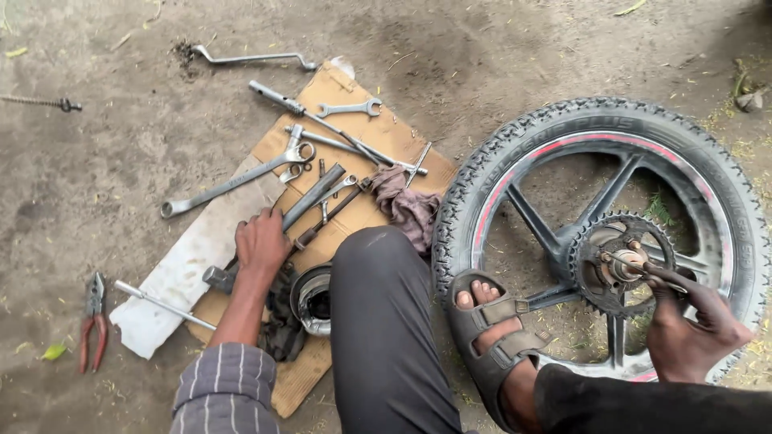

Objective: The person sits on the ground working on a motorcycle wheel with its sprocket. They hammer a punch against the hub to seat or free components, then use a socket wrench with a long breaker bar to turn the hub nuts, steadying the wheel with the other hand.

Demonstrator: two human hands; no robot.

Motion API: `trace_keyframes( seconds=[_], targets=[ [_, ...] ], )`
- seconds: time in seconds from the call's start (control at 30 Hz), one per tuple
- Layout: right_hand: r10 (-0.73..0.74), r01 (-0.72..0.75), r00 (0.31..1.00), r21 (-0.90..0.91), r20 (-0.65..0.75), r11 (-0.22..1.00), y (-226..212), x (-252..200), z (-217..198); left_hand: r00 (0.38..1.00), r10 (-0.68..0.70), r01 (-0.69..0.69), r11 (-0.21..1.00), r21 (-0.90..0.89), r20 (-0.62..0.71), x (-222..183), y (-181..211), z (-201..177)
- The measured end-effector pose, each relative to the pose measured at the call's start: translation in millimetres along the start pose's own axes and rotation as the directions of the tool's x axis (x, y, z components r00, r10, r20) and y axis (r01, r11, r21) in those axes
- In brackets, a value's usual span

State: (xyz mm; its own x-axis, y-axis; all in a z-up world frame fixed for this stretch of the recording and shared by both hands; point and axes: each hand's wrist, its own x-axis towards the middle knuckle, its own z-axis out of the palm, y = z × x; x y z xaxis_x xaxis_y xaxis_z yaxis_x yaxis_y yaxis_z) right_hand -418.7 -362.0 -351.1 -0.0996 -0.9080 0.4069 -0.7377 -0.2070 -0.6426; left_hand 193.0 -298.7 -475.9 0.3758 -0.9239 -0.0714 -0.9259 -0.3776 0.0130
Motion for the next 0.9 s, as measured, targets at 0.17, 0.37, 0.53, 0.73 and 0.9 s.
trace_keyframes(
  seconds=[0.17,0.37,0.53,0.73,0.9],
  targets=[
    [-0.124,0.123,0.992,-0.155,0.000,0.980,-23,-4,2,0.993,0.066,-0.076,0.992,-0.104,-0.096,9,-11,-54],
    [-0.071,0.070,0.997,-0.046,-0.021,0.996,13,-14,5,0.959,-0.146,0.019,0.887,-0.462,-0.241,-10,10,-170],
    [-0.028,0.026,0.998,-0.029,-0.055,0.999,-14,-6,5,0.927,-0.091,-0.132,0.829,-0.543,-0.364,-11,28,-149],
    [-0.049,0.050,0.997,0.000,-0.051,0.999,14,-21,10,0.946,0.001,-0.147,0.892,-0.428,-0.323,-34,32,-135],
    [0.065,-0.056,0.995,0.108,-0.079,0.993,-4,-12,10,1.000,-0.010,0.002,0.641,-0.767,-0.006,-55,15,-99]
  ],
)
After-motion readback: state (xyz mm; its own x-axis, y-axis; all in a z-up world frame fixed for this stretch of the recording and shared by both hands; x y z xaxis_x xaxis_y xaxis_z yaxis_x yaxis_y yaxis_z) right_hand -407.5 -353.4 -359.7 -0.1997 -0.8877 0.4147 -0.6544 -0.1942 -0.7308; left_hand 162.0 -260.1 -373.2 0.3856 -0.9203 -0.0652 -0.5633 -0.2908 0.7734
